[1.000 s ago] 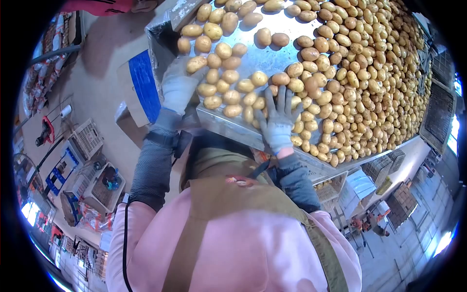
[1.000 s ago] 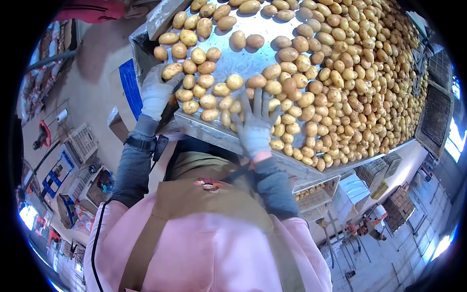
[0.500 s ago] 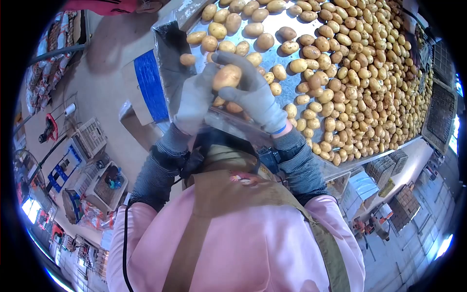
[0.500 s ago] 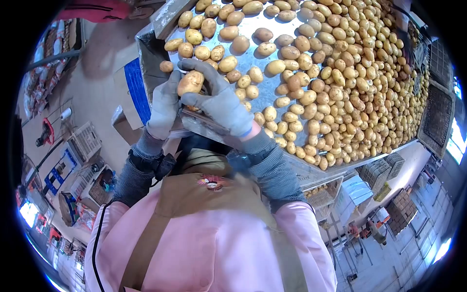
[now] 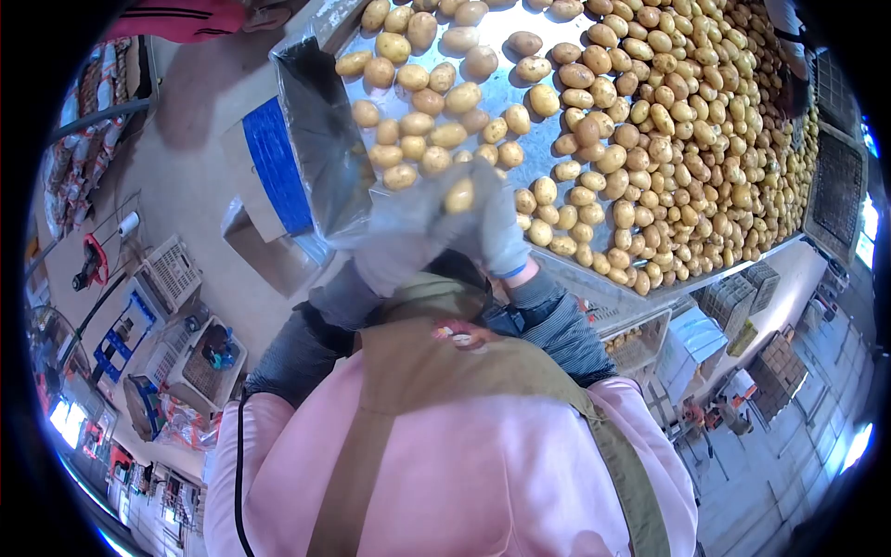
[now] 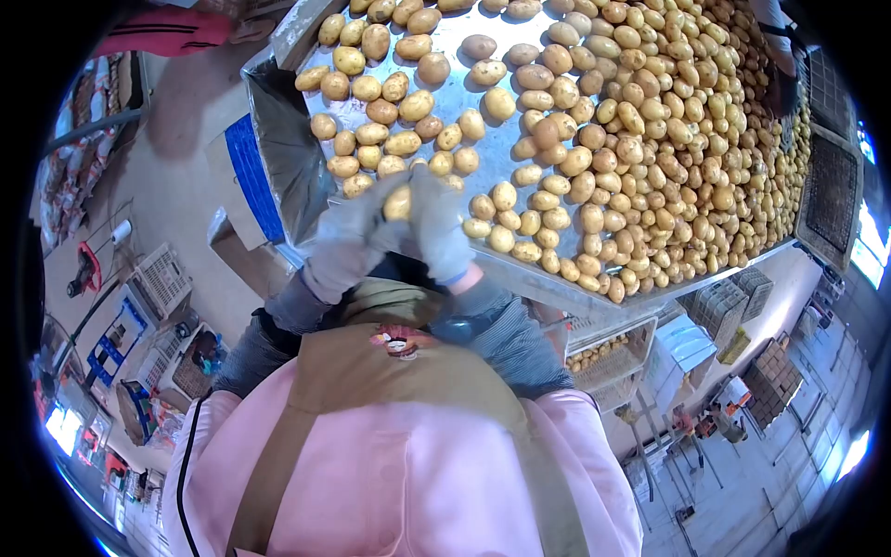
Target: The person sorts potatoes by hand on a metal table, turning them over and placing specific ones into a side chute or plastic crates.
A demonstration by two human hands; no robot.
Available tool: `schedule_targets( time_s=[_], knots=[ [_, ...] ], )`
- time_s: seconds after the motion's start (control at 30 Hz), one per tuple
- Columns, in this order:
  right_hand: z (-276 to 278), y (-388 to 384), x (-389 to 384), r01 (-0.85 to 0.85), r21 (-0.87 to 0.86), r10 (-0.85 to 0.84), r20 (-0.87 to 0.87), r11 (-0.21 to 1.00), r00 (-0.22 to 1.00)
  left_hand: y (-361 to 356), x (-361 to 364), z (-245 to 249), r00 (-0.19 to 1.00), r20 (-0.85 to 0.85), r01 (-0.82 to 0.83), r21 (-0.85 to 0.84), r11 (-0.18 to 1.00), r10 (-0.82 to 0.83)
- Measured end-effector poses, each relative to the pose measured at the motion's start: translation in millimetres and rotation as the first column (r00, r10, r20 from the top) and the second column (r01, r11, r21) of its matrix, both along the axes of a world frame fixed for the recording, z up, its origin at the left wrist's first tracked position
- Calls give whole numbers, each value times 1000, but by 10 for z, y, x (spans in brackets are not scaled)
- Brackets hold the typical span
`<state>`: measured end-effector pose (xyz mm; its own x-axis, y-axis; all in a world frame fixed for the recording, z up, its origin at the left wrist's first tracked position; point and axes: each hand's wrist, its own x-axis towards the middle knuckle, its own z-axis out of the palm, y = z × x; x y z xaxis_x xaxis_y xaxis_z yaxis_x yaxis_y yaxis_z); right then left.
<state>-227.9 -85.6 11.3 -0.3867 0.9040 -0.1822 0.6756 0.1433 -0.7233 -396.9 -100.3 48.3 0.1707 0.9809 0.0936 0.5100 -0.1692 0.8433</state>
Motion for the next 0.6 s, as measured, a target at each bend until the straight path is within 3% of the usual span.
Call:
schedule_targets(
  time_s=[0.1, 0.13, 0.2, 0.23, 0.27, 0.3, 0.33, 0.37, 0.4, 0.43, 0.47, 0.5, 0.53, 0.57, 0.6],
  knots=[
    [-110, -92, -8, 84, -113, -95, -93, 990, 991, -2, 4, -93, 997, -56, 47, -69, 997, -51],
    [-180, -162, 37, 57, 48, -57, 1, 997, 998, -66, -28, -219, 987, 163, 50, -306, 951, 1],
    [69, -72, 285, 24, -17, -23, 51, 1000, 998, -372, -280, -819, 946, 294, -5, -410, 912, 137],
    [197, -27, 472, 22, -44, -18, 94, 999, 995, -331, -356, -838, 861, 438, 39, -565, 824, 259],
    [234, 83, 658, 285, -62, -281, 64, 956, 957, -294, -431, -854, 742, 522, 84, -696, 713, 422],
    [277, 192, 843, 549, -82, -552, -14, 832, 834, -199, -512, -583, 538, 531, 242, -842, 483, 655],
    [324, 301, 1027, 752, -98, -757, -122, 652, 641, -194, -471, -497, 586, 562, 175, -791, 586, 584],
    [228, 384, 1122, 625, 117, -635, 108, 772, 765, -162, -441, -494, 630, 576, 144, -746, 651, 521],
    [135, 464, 1217, 439, 319, -535, 351, 840, 768, -133, -412, -488, 674, 578, 111, -694, 711, 459],
    [117, 511, 1071, 297, 230, -374, 634, 927, 676, -103, -383, -482, 716, 570, 77, -637, 767, 402],
    [-603, 312, 1178, 165, 425, -398, 550, 890, 734, -71, -320, -462, 723, 572, 85, -631, 771, 388],
    [-375, 314, 948, 55, 215, -185, 650, 975, 737, -42, -308, -524, 753, 544, 71, -628, 775, 371],
    [-334, 168, 743, -9, 264, -155, 593, 964, 790, -12, -296, -584, 781, 514, 58, -625, 779, 354],
    [-306, 56, 616, -64, 312, -121, 537, 948, 835, 24, -279, -574, 756, 502, 69, -700, 711, 420],
    [-250, 44, 669, 95, 222, -174, 372, 971, 912, 61, -261, -566, 729, 480, 80, -767, 637, 488]
  ],
)
